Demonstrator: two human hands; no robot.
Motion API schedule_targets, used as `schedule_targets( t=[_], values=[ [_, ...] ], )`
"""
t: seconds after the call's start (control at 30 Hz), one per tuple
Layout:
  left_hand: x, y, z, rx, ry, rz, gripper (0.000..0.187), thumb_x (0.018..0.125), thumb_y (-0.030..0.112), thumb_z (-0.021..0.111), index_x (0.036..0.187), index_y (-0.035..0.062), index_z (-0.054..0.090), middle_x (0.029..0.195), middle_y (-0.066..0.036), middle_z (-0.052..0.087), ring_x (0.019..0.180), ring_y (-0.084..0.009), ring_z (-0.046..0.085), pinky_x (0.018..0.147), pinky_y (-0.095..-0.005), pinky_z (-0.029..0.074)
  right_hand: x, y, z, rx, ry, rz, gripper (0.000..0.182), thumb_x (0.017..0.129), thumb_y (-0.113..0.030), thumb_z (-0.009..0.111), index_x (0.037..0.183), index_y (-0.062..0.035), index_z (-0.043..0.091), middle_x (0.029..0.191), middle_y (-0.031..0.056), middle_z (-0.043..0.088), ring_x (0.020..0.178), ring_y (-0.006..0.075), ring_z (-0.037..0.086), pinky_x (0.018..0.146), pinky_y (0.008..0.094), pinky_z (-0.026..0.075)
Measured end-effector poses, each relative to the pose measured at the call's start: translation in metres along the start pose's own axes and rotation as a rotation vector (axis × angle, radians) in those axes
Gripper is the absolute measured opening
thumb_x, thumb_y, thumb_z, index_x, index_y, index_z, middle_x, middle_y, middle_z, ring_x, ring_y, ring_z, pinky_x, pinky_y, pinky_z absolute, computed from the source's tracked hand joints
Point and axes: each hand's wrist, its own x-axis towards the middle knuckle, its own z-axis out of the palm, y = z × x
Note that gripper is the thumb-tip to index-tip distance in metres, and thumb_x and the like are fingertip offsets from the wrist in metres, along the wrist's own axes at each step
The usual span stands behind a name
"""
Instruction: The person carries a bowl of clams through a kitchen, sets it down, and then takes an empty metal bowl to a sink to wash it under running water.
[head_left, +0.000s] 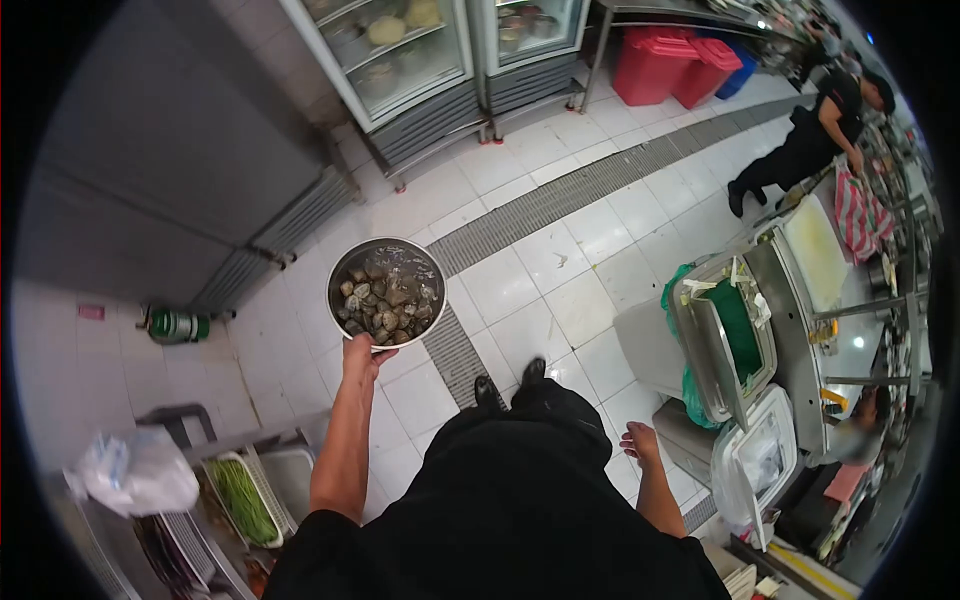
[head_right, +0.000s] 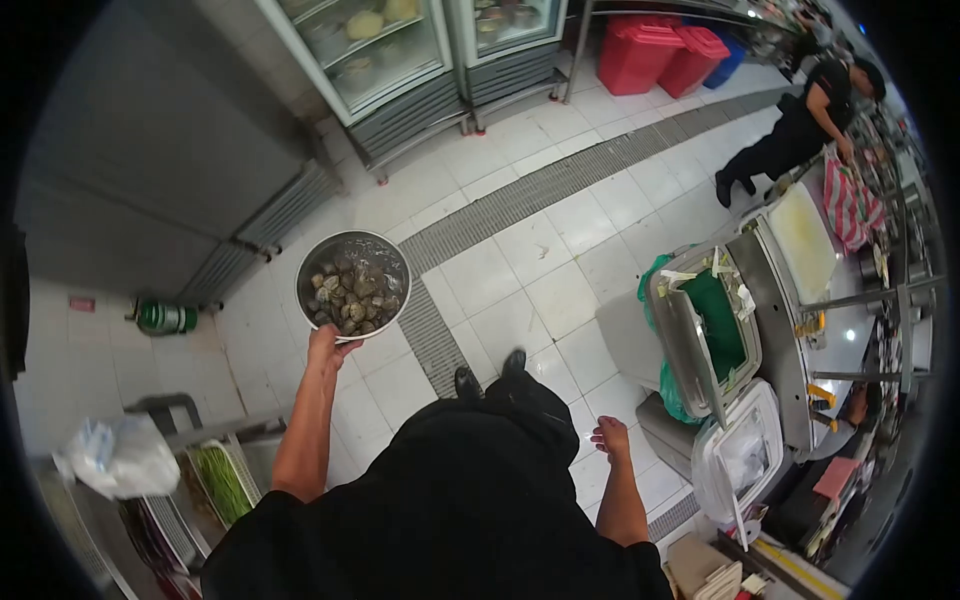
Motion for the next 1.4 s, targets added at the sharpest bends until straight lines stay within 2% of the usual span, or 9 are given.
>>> schedule_targets(
  t=[0.13,0.3,0.43,0.57,0.7,0.9,1.0,1.1,1.4],
  values=[
    [0.082,0.041,0.067,0.146,-0.076,0.036,0.055,0.07,0.0,0.036,0.125,0.0056,0.036,0.11,-0.019,0.054,0.085,-0.0338,0.063,0.058,-0.0463,0.059,0.026,-0.017,0.009,0.098,-0.01,0.048,0.029,0.085,-0.031,0.053,0.107,-0.0128,0.055,0.076,0.0022,0.058,0.061,0.0147,0.059,0.054,0.0293,0.042],
    [0.136,0.084,0.168,0.315,-0.104,0.074,0.047,0.072,0.001,0.036,0.119,-0.0036,0.042,0.104,-0.024,0.057,0.085,-0.0356,0.063,0.056,-0.047,0.058,0.075,-0.071,0.014,0.207,-0.002,0.118,0.027,0.085,-0.03,0.054,0.103,-0.0107,0.056,0.075,0.0032,0.058,0.059,0.0141,0.057,0.053,0.028,0.043],
    [0.194,0.104,0.251,0.408,-0.06,0.036,0.045,0.073,0.002,0.037,0.116,-0.0058,0.045,0.102,-0.026,0.056,0.083,-0.0377,0.063,0.056,-0.0489,0.057,0.138,-0.164,0.021,0.277,-0.029,-0.166,0.025,0.086,-0.026,0.054,0.1,-0.0061,0.057,0.076,0.0049,0.059,0.058,0.0133,0.057,0.05,0.0239,0.044],
    [0.245,0.116,0.328,0.475,-0.082,0.009,0.045,0.072,0.002,0.037,0.116,-0.0055,0.044,0.101,-0.027,0.056,0.08,-0.0383,0.063,0.055,-0.05,0.057,0.127,-0.335,0.024,0.321,-0.114,-0.412,0.028,0.088,-0.023,0.053,0.107,-0.0027,0.056,0.078,0.0044,0.06,0.063,0.0123,0.058,0.055,0.0228,0.046],
    [0.285,0.11,0.399,0.536,-0.107,0.008,0.042,0.076,0.006,0.038,0.117,-0.0043,0.045,0.103,-0.024,0.057,0.08,-0.0363,0.063,0.05,-0.0461,0.057,0.121,-0.438,0.006,0.28,-0.128,-0.502,0.032,0.087,-0.024,0.054,0.109,-0.0018,0.056,0.08,0.005,0.06,0.067,0.0115,0.059,0.058,0.0234,0.045],
    [0.338,0.105,0.517,0.512,-0.227,-0.077,0.042,0.08,0.011,0.041,0.12,-0.002,0.045,0.111,-0.021,0.054,0.084,-0.0347,0.062,0.048,-0.0425,0.057,0.155,-0.469,-0.047,0.361,-0.018,-0.395,0.032,0.087,-0.024,0.053,0.11,-0.0022,0.056,0.081,0.0053,0.06,0.067,0.0118,0.059,0.059,0.0234,0.045],
    [0.35,0.109,0.593,0.544,-0.205,-0.15,0.045,0.078,0.01,0.04,0.121,-0.0022,0.042,0.115,-0.021,0.051,0.089,-0.0354,0.06,0.054,-0.0436,0.058,0.159,-0.47,-0.075,0.427,0.053,-0.314,0.029,0.089,-0.023,0.052,0.111,-0.0043,0.055,0.081,0.0028,0.059,0.068,0.0112,0.059,0.061,0.0228,0.045],
    [0.383,0.096,0.644,0.364,-0.356,-0.176,0.051,0.072,0.004,0.038,0.122,-0.004,0.039,0.118,-0.022,0.047,0.1,-0.0394,0.055,0.066,-0.0481,0.058,0.161,-0.474,-0.096,0.568,0.166,-0.235,0.03,0.089,-0.024,0.053,0.111,-0.0048,0.055,0.081,0.003,0.06,0.066,0.0115,0.059,0.059,0.0235,0.046],
    [0.386,0.106,0.91,0.136,-0.521,-0.276,0.057,0.068,-0.004,0.035,0.124,-0.011,0.028,0.124,-0.027,0.04,0.106,-0.0441,0.049,0.079,-0.0567,0.054,0.232,-0.527,-0.159,0.862,0.301,-0.176,0.03,0.086,-0.027,0.057,0.108,-0.008,0.055,0.08,0.0027,0.059,0.064,0.0121,0.058,0.056,0.0235,0.045]
  ],
)
